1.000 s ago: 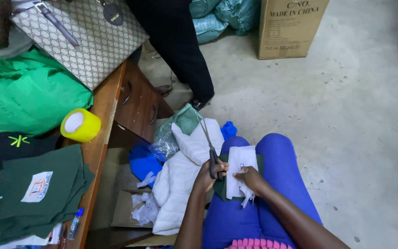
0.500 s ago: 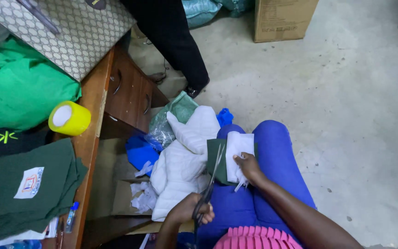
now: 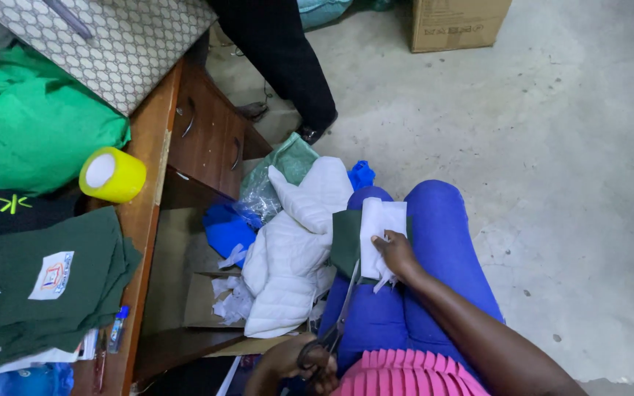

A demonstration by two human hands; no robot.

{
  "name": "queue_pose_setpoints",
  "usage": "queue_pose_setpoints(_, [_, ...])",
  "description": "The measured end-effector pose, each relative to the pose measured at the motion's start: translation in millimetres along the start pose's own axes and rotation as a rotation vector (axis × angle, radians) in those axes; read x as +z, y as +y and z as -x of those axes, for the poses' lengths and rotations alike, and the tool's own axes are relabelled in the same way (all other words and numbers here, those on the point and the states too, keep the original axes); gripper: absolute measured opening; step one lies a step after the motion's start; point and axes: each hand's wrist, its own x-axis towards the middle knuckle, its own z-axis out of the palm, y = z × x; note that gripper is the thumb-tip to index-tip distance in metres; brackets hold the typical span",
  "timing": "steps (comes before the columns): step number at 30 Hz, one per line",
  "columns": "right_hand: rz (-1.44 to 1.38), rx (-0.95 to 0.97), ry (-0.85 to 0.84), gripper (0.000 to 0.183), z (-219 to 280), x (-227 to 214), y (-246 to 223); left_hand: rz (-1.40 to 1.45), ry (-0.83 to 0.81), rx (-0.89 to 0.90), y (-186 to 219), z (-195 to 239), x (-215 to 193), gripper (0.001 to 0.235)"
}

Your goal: The person sits on the floor and uses scissors to cut a white fabric piece that is layered on top of a green fabric piece. They repeatedly trim the white fabric, occasionally lifting and repositioning the layers while cutting.

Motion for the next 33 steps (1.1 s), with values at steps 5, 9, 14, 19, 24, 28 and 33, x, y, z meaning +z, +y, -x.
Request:
queue_pose_setpoints(5, [0.198,-0.090,0.048,0.044,-8.8,4.8,20.2,0.216,0.006,-0.009,18.2,-25.3,9.1,0.027])
queue_pose_setpoints(9, [0.221,-0.041,0.071,0.038,-2.9,4.3,10.7,0.388,-0.068,0.090,23.6,-48.0,9.9,0.042])
queue_pose_setpoints(14, [0.224,-0.034,0.043,0.049,-0.8,1.9,5.0,0.440,-0.011,0.113,29.4,-62.6,13.6,0.038])
queue_pose_setpoints(19, [0.320,-0.072,0.056,0.064,-12.7,9.0,27.6,0.462,0.110,0.097,49.2,-61.9,18.0,0.040])
queue_pose_setpoints(24, [0.255,-0.106,0.045,0.033,-1.4,4.9,10.2,0.300,0.068,0.197,55.0,-72.4,20.1,0.038])
queue_pose_setpoints(28, [0.249,-0.077,0.040,0.034,0.5,4.3,7.8,0.386,0.082,0.187,46.6,-86.5,10.5,0.033])
queue_pose_setpoints(33, [0.291,-0.141,0.018,0.041,6.1,6.8,0.7,0.505,0.058,0.267,52.5,-113.9,-4.4,0.039])
